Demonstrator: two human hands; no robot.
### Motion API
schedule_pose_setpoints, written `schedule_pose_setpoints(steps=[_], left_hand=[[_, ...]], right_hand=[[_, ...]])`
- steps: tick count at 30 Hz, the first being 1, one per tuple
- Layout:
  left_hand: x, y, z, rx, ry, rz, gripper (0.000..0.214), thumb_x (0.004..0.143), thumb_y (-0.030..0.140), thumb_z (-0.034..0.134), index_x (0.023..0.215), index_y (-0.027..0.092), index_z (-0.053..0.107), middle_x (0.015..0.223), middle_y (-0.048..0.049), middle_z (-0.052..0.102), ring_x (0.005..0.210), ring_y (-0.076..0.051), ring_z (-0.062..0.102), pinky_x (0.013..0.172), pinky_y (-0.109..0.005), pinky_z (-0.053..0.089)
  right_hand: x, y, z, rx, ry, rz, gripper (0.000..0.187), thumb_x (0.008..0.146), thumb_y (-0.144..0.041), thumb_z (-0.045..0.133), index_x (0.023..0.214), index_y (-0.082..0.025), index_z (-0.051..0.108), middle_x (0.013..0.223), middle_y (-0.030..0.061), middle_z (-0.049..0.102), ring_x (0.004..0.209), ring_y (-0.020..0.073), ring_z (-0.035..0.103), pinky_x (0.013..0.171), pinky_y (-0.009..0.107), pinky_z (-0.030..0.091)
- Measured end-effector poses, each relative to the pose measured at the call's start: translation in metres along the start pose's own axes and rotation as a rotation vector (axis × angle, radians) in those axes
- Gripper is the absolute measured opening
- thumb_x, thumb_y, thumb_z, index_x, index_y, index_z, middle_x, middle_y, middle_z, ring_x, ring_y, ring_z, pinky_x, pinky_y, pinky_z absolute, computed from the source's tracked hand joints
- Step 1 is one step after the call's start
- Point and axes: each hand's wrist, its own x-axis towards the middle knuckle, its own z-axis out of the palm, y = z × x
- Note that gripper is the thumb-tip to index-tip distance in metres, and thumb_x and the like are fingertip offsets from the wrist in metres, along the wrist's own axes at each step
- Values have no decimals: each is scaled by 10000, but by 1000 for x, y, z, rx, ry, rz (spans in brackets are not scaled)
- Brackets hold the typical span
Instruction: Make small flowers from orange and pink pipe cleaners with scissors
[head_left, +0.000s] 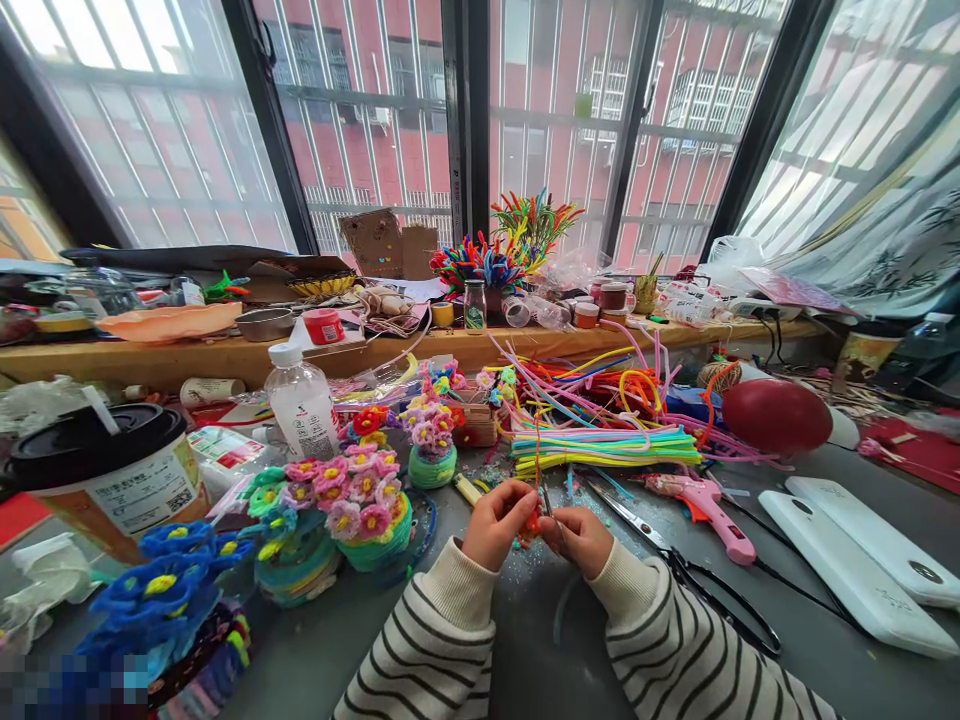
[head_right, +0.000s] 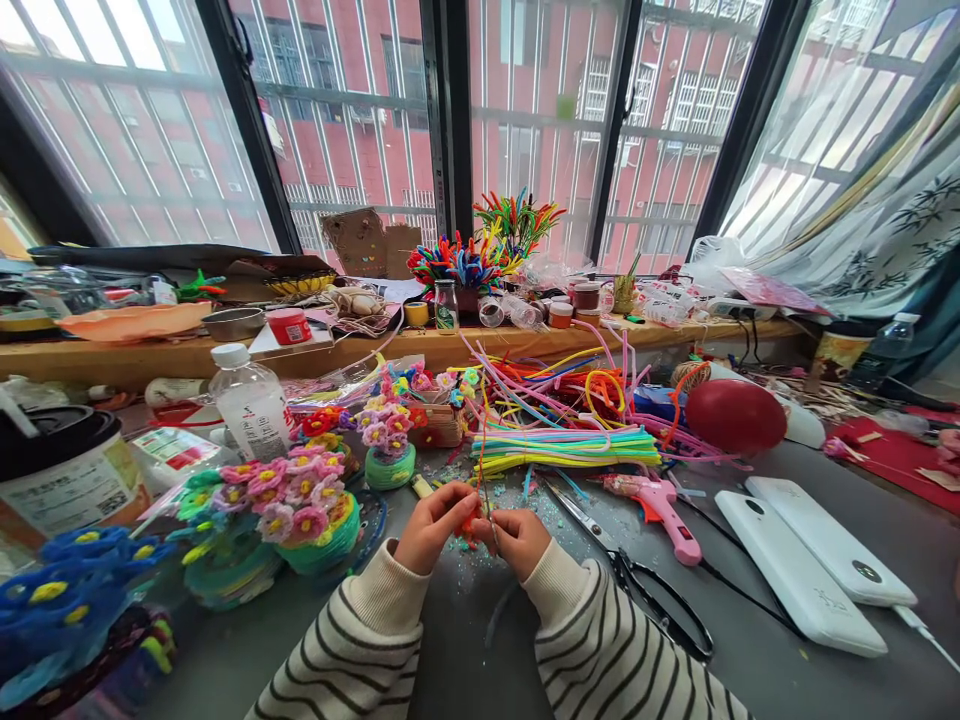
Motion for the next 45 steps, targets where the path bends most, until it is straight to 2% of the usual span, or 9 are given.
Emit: schedule_pose_setpoints(steps=[10,13,19,26,31,37,41,45], left_hand=[[0,2,3,-4,74,15,196,631,329,495,613,136,468,500,32,476,412,-52,406,391,-168,325],[0,3,2,12,64,7,196,643,328,484,608,137,459,487,36,465,395,-47,387,380,-166,307],[-1,2,1,92,-1,38,204,665,325,461,601,132,474,529,13,485,470,-66,417,464,-187,335],[0,0,0,151,-32,58,215,683,329,434,598,132,453,526,23,447,467,-59,393,452,-184,315],[0,-1,0,149,-19,45,215,687,337,423,605,139,436,504,37,424,421,-44,353,414,-176,280],[-1,2,0,116,-29,60,209,686,327,424,597,138,422,497,35,409,456,-56,376,452,-185,304],[-1,3,0,128,-41,65,198,686,310,428,601,132,437,527,23,429,480,-61,380,462,-189,306],[-2,3,1,128,-84,70,196,687,299,427,591,129,440,535,20,436,493,-65,385,472,-192,309]], right_hand=[[1,4,1,-50,-3,-19,466,637,-562,378,410,-156,342,379,-59,270,369,42,232,372,195,172],[-1,5,4,-37,-20,-21,494,630,-599,335,413,-156,349,381,-53,283,362,42,236,366,196,176],[-2,5,6,-37,-20,-71,559,629,-649,223,422,-152,374,381,-40,298,359,49,259,361,196,188],[-3,-1,4,-71,-32,-99,548,638,-633,248,451,-142,403,416,-30,352,388,54,298,385,193,222],[-3,-1,4,-102,-27,-75,520,632,-622,288,454,-146,396,404,-49,285,383,49,263,381,191,208],[-1,2,3,-108,-11,-61,509,617,-626,311,431,-155,363,396,-52,257,382,51,252,380,196,202],[-2,3,5,-34,-58,-85,529,623,-641,263,445,-153,362,409,-45,294,381,48,258,368,191,199],[-3,1,5,-48,-48,-87,551,620,-651,246,450,-145,381,417,-34,337,382,48,279,363,189,202]])
